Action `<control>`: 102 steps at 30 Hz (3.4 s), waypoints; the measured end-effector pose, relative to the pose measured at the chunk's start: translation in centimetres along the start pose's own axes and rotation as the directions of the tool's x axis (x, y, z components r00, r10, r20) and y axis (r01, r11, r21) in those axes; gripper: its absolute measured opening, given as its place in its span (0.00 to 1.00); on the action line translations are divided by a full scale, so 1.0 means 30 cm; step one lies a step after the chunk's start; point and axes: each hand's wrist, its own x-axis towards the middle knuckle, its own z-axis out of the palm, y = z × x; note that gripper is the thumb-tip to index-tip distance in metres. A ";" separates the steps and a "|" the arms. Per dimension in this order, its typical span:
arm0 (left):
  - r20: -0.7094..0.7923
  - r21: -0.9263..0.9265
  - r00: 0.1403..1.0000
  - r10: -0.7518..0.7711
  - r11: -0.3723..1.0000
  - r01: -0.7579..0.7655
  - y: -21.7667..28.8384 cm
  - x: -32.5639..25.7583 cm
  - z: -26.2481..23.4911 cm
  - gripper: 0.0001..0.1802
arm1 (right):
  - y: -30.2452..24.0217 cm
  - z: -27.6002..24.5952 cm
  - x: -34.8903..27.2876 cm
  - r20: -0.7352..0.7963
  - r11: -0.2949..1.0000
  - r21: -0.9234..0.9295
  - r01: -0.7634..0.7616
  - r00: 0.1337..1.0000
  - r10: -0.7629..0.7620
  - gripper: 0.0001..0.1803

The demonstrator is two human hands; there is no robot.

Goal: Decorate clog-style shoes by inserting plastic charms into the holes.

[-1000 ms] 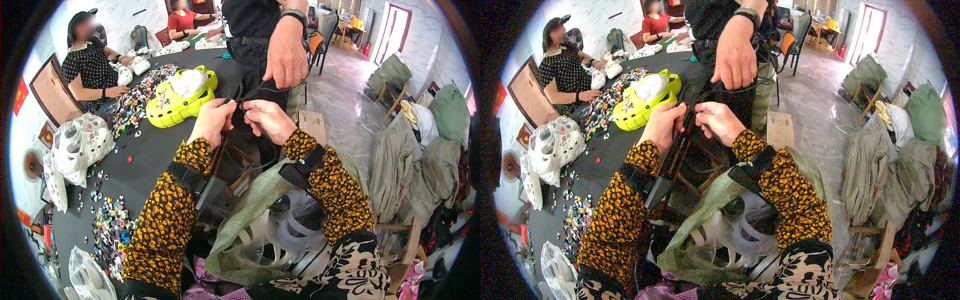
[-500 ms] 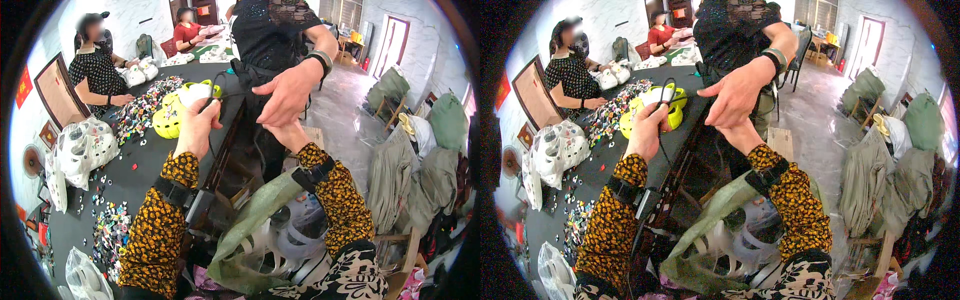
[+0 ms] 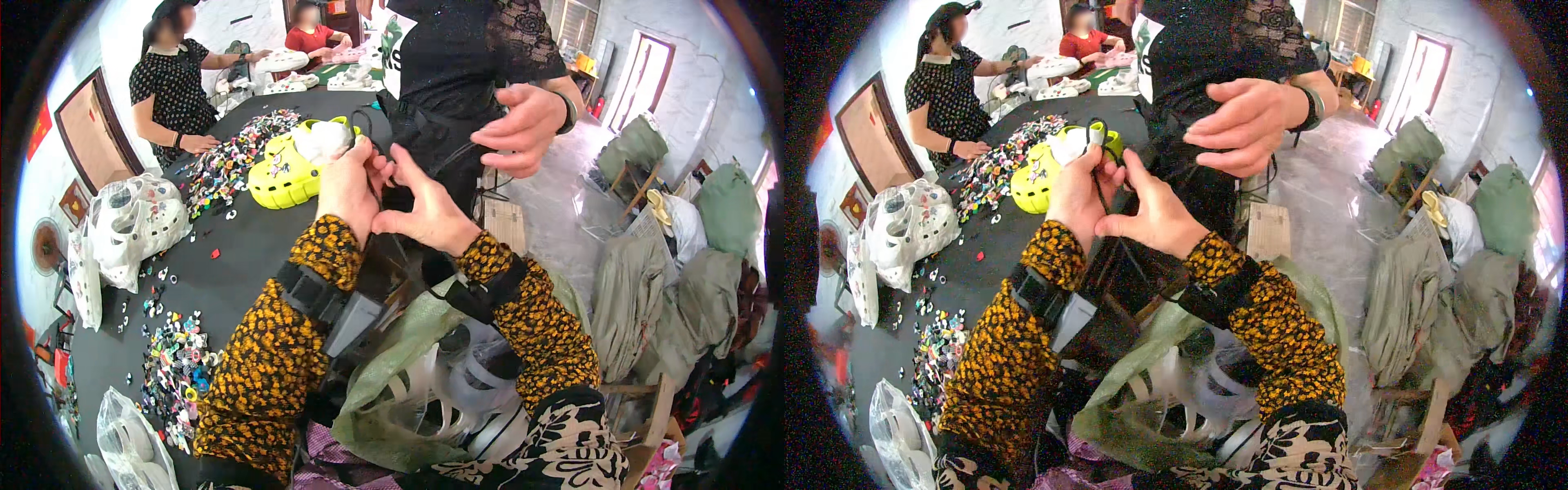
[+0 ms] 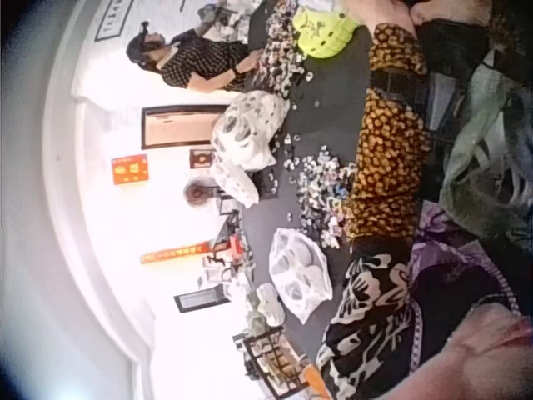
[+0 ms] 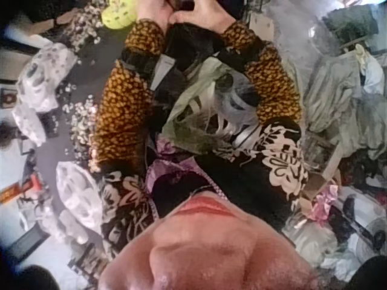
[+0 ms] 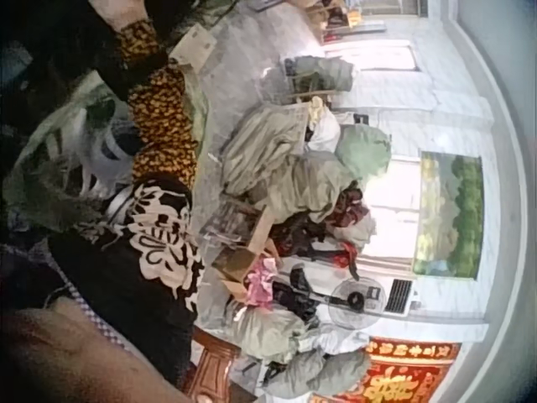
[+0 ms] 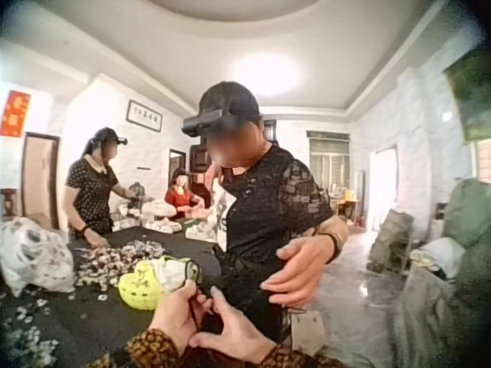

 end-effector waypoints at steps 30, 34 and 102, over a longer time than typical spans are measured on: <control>0.010 0.940 0.961 -0.277 0.330 0.085 0.169 -0.266 -0.482 0.12 | 0.526 -0.472 -0.032 -0.675 0.859 -0.274 -0.433 0.722 0.149 0.13; 0.017 0.946 0.955 -0.295 0.315 0.081 0.184 -0.269 -0.501 0.12 | 0.557 -0.462 -0.066 -0.709 0.893 -0.257 -0.368 0.700 0.084 0.13; 0.015 0.994 0.944 0.331 0.095 -0.049 0.991 -1.559 -0.562 0.08 | -1.037 1.008 -0.013 0.480 0.769 0.275 0.576 0.611 -0.630 0.11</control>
